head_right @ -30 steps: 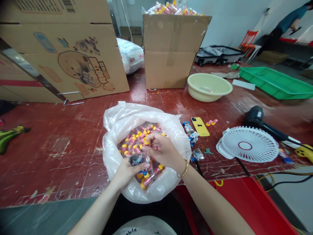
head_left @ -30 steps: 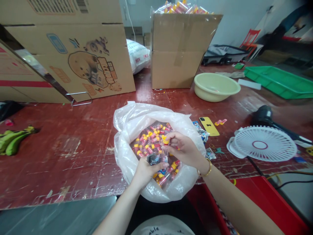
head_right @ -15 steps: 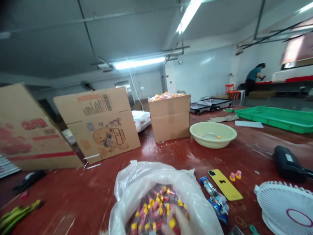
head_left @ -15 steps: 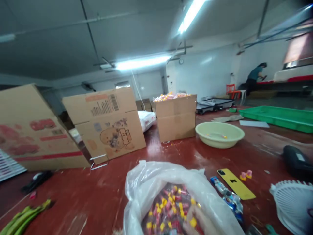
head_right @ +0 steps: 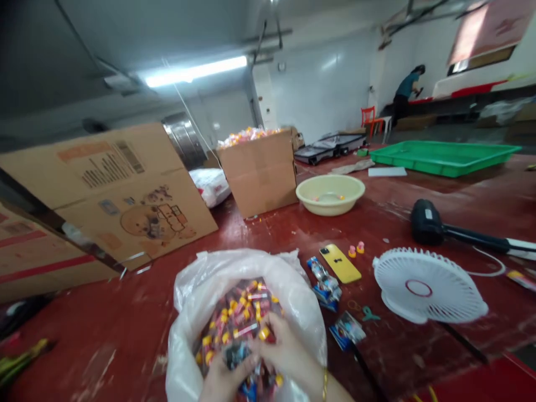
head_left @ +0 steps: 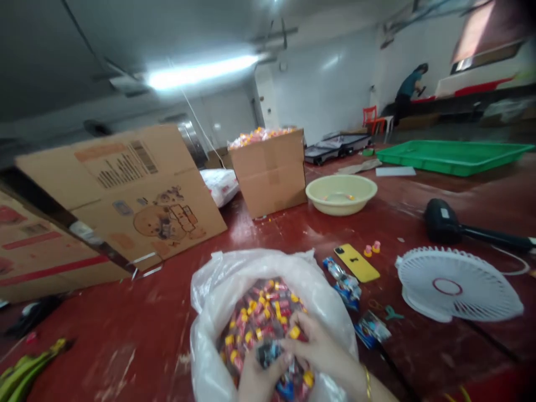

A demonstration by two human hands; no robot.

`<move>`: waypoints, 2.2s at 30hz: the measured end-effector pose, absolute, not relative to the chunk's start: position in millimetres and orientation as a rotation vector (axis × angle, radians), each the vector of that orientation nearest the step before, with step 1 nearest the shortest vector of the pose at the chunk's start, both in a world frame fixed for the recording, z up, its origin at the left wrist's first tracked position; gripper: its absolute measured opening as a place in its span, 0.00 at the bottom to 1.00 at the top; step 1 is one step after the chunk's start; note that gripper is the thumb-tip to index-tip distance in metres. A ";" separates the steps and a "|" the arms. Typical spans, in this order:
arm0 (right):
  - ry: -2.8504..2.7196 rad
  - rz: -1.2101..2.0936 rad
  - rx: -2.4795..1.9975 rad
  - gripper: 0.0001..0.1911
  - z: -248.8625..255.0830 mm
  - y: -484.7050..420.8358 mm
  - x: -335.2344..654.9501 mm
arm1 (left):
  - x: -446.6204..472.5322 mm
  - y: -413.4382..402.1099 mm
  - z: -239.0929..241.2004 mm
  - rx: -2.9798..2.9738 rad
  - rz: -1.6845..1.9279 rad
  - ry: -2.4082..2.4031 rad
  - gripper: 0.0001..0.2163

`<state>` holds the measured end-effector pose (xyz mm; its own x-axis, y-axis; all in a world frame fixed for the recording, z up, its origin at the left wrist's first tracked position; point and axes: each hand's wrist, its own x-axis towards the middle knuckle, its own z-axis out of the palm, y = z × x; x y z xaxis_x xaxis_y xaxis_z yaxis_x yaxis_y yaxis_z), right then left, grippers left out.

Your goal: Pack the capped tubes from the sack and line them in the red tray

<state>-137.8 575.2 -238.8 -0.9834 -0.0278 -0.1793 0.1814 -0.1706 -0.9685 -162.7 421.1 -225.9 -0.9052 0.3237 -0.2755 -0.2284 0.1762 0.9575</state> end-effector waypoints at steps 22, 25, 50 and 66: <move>2.484 -2.248 0.042 0.09 -192.2 569.6 -142.0 | -163.6 396.3 -234.1 -0.139 1.796 1.519 0.19; 2.602 -2.184 -0.130 0.08 -189.8 564.4 -141.4 | -161.0 395.4 -230.9 -0.140 1.817 1.504 0.20; 2.639 -2.059 0.028 0.35 -236.4 537.1 -99.6 | -143.5 410.6 -220.9 -0.184 1.949 1.245 0.23; 2.105 -2.571 0.221 0.15 -228.7 558.8 -93.3 | -140.6 419.2 -224.4 -0.196 1.895 1.334 0.23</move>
